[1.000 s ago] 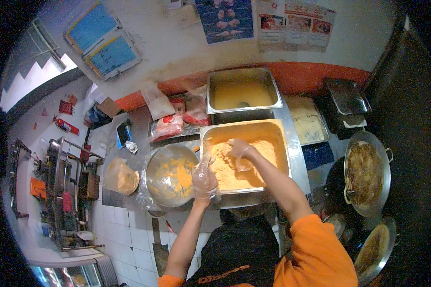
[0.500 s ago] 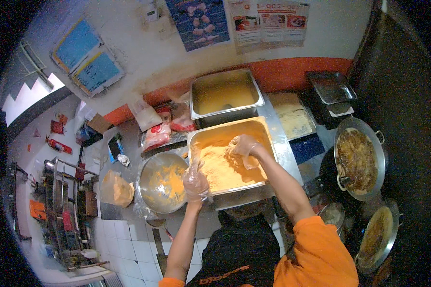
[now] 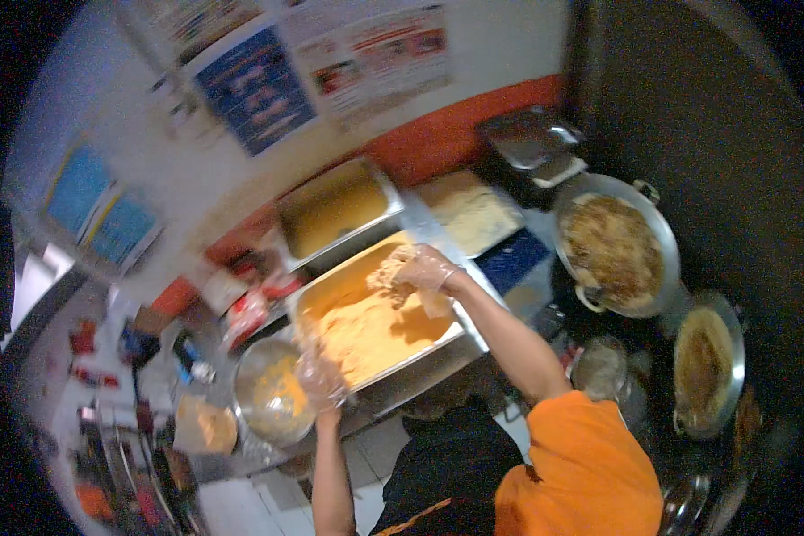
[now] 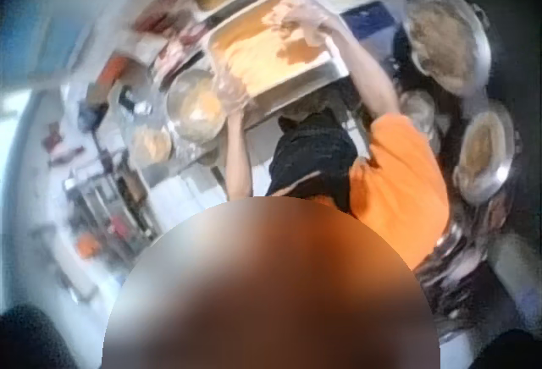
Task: The person coats chicken pieces in flour by hand, checks frying chicken using a skimmer, presses a timer on the wall, dredges additional chicken pieces from plastic bags in flour, and opens a refrigerator.
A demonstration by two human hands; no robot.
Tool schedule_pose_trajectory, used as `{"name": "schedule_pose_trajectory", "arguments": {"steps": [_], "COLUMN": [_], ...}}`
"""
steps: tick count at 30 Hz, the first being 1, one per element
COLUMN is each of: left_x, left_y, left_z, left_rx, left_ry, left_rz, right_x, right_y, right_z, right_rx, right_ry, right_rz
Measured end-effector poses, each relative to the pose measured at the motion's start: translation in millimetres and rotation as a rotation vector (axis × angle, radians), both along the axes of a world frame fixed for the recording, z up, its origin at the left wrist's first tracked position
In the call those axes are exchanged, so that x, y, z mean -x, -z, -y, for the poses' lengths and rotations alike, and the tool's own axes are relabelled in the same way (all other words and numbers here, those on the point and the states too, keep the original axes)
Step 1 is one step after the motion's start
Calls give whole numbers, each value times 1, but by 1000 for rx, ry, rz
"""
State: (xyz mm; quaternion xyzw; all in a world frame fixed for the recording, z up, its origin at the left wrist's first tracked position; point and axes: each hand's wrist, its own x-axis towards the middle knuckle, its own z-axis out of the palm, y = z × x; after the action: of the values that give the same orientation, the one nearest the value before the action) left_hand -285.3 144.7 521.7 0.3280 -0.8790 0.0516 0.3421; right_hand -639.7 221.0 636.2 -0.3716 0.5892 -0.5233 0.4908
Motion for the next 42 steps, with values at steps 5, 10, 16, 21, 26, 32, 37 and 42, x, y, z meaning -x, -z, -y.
{"name": "schedule_pose_trajectory", "arguments": {"steps": [5,10,16,21,26,32,37,42], "left_x": [-28,-15,2,3,-36,-10,-1,12], "left_y": [37,32,24,26,1,17,-29,-28], "left_z": [30,25,28,38,46,21,-7,-1], "left_rx": [22,-99,-103,-96,3,-267,-87,-102], "left_ry": [83,109,134,145,100,46,-9,24], "left_rz": [-41,-33,-15,-13,16,-15,-2,-119], "right_x": [62,131,182,239,285,293,278,295], "right_y": [-62,-76,-11,47,130,171,76,-16], "right_z": [-141,-368,-640,-760,-740,-838,-821,-700], "right_rx": [235,147,-418,-1445,-1530,-1565,-1406,-716], "right_ry": [162,834,1380,292,593,899,1237,1393], "right_rz": [256,24,-378,-1314,-939,-942,-985,-1076]}}
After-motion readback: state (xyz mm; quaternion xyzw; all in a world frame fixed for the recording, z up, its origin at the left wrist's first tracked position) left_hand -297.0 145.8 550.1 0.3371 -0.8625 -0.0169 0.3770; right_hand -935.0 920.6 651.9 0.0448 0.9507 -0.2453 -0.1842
